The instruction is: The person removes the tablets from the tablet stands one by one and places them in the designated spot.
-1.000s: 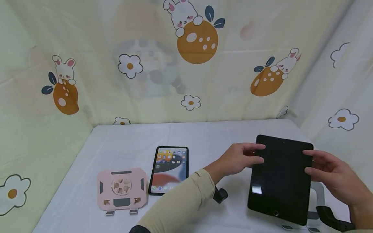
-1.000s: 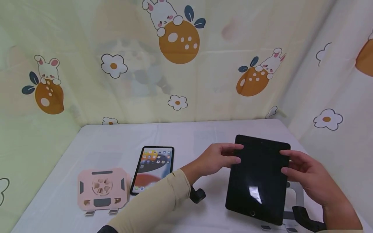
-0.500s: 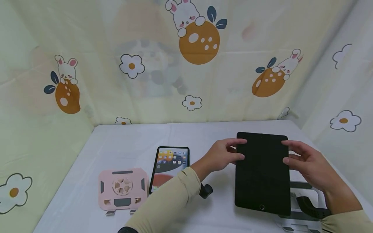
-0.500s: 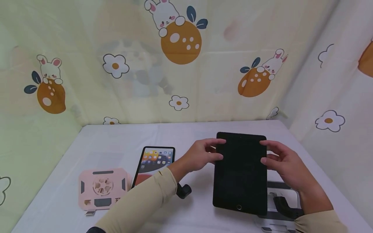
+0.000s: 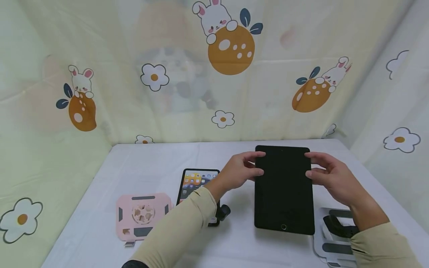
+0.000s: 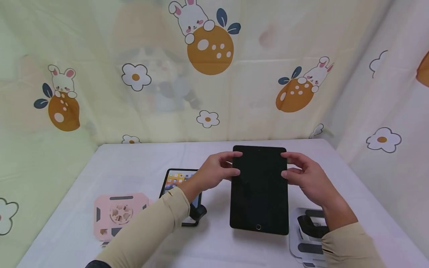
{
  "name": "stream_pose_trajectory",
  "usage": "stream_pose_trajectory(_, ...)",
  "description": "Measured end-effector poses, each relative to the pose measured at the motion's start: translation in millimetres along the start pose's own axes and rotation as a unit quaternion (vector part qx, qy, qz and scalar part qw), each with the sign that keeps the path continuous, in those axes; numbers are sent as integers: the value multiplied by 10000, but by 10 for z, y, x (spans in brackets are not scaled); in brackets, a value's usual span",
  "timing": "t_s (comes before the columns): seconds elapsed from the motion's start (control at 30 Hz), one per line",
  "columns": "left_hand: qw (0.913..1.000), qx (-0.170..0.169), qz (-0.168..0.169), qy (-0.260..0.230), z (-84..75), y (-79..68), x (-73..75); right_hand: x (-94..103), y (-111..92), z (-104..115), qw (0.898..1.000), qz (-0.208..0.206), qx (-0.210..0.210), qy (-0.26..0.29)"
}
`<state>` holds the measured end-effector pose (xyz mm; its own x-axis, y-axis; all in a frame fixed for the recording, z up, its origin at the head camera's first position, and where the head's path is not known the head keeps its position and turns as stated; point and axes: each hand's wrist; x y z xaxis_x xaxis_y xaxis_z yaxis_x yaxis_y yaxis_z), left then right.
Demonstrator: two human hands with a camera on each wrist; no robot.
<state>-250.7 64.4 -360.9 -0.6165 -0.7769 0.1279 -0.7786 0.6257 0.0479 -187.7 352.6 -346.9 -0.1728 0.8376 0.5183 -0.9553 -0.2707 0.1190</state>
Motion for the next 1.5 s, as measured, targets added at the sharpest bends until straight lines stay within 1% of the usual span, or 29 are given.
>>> stream_pose_trajectory(0.2,9999,23,-103,-63,41,-22,137,-99,154,60,9996,110,-246,108)
stream_pose_trajectory(0.37,9997,139,-215,-33,101,-48,220,-174,253,71,9986,226,-456,171)
stream_pose_trajectory(0.6,9983,362,-450,59,202,-68,319,-294,366,69,9970,323,-558,432)
stream_pose_trajectory(0.73,9975,444,-557,-20,267,-68,360,-356,438,52,9958,317,-615,596)
stream_pose_trajectory(0.93,9960,550,-680,-164,346,-94,415,-443,544,10,9940,322,-830,636)
stream_pose_trajectory(1.07,9947,603,-805,-223,410,-116,458,-535,619,-15,9926,322,-949,683)
stream_pose_trajectory(1.2,9928,653,-934,-382,483,-144,489,-639,694,-40,9912,322,-1041,756)
stream_pose_trajectory(1.37,9910,768,-1045,-341,566,-176,531,-746,763,-72,9893,302,-1162,828)
stream_pose_trajectory(1.5,9911,756,-1064,-277,606,-180,571,-822,789,-75,9872,229,-1223,994)
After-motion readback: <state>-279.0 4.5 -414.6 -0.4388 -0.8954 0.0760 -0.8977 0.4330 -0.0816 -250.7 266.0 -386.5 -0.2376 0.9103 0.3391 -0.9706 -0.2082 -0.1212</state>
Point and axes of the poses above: each hand's wrist, its own y-axis towards the middle knuckle, its own x-axis out of the back of the hand, z = x × y, and after that the axes turned 7 degrees about z, right-handed
